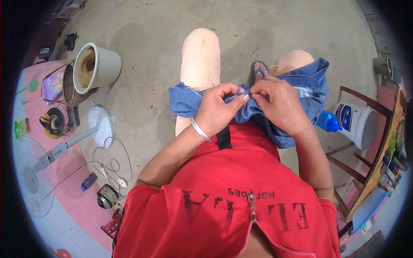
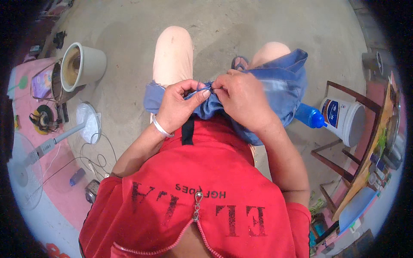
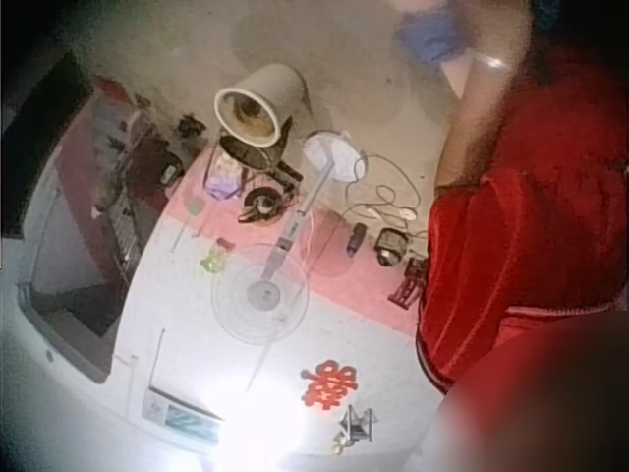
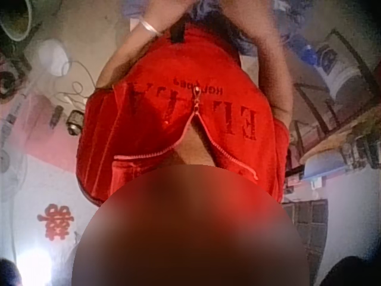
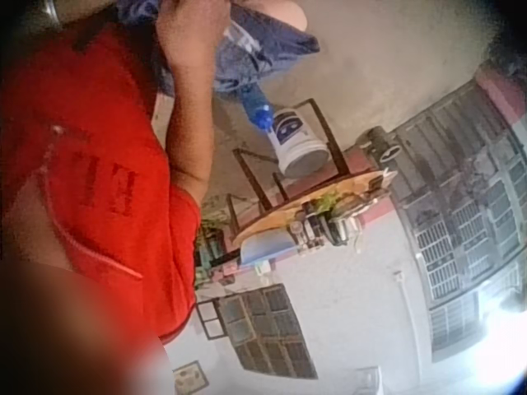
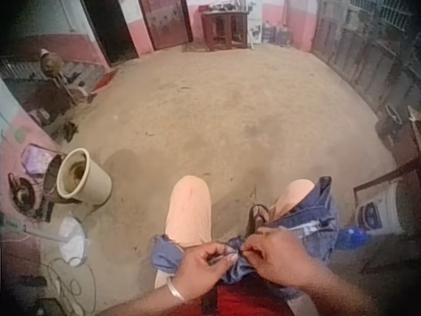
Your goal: Manually sewing a denim garment using a needle and thread.
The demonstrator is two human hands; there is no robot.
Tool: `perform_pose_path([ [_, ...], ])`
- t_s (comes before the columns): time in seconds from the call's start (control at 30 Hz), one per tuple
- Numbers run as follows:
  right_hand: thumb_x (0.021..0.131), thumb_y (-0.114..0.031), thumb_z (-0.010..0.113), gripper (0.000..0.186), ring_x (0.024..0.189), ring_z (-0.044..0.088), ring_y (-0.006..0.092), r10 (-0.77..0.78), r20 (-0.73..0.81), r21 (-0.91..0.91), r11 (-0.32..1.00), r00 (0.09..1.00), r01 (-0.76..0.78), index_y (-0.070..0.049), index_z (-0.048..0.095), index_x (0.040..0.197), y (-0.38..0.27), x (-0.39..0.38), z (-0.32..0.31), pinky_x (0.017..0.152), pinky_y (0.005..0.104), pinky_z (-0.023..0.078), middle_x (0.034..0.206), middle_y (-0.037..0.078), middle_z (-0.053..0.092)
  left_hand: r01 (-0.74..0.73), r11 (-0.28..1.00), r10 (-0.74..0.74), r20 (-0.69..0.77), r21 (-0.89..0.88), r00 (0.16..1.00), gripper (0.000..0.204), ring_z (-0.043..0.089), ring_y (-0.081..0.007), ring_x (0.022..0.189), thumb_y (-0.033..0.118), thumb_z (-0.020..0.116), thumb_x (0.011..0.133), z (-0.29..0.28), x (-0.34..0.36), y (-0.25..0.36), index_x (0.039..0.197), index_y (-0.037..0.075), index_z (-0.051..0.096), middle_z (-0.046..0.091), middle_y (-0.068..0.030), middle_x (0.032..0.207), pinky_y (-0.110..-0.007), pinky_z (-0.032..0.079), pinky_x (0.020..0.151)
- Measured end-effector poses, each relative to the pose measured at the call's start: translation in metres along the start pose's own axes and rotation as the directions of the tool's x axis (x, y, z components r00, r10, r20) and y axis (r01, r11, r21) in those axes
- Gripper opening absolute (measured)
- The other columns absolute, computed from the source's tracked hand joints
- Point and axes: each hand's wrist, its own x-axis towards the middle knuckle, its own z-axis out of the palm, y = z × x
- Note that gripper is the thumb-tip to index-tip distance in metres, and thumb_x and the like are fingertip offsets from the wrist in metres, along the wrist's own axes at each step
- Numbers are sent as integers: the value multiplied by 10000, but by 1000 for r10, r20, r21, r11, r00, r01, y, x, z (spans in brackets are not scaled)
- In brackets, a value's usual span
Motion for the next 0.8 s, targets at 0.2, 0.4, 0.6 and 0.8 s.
perform_pose_path([
  [0.2,791,-70,649,89,704,599,243,116,56,180,976,992,-124,-16,643,861,8,-2,-12,646,349,464,755,136,618,22,995,-20,21,-101,1000,144,520,-32,761,147,655,891,-9,5,-1,946,17,633,609,28,834,-189,435,696],
  [0.4,853,-50,624,84,767,529,74,101,202,412,893,974,-178,15,630,907,20,-1,-21,700,249,456,792,10,606,118,960,-95,100,-253,990,153,540,-45,805,159,621,915,-14,9,-8,981,21,616,615,20,879,-200,442,745],
  [0.6,858,-63,628,85,788,521,64,87,313,523,815,946,-248,7,622,906,27,1,-12,723,240,454,825,-18,603,153,951,-111,163,-270,980,121,544,-45,816,125,620,910,-10,11,-16,982,27,610,616,15,897,-194,448,735],
  [0.8,863,-68,624,82,792,517,62,44,286,570,795,957,-207,5,613,899,36,1,-2,732,230,453,812,-18,587,134,966,-108,124,-222,986,99,554,-47,800,100,639,893,-12,13,-18,961,32,617,620,13,879,-190,457,729],
])
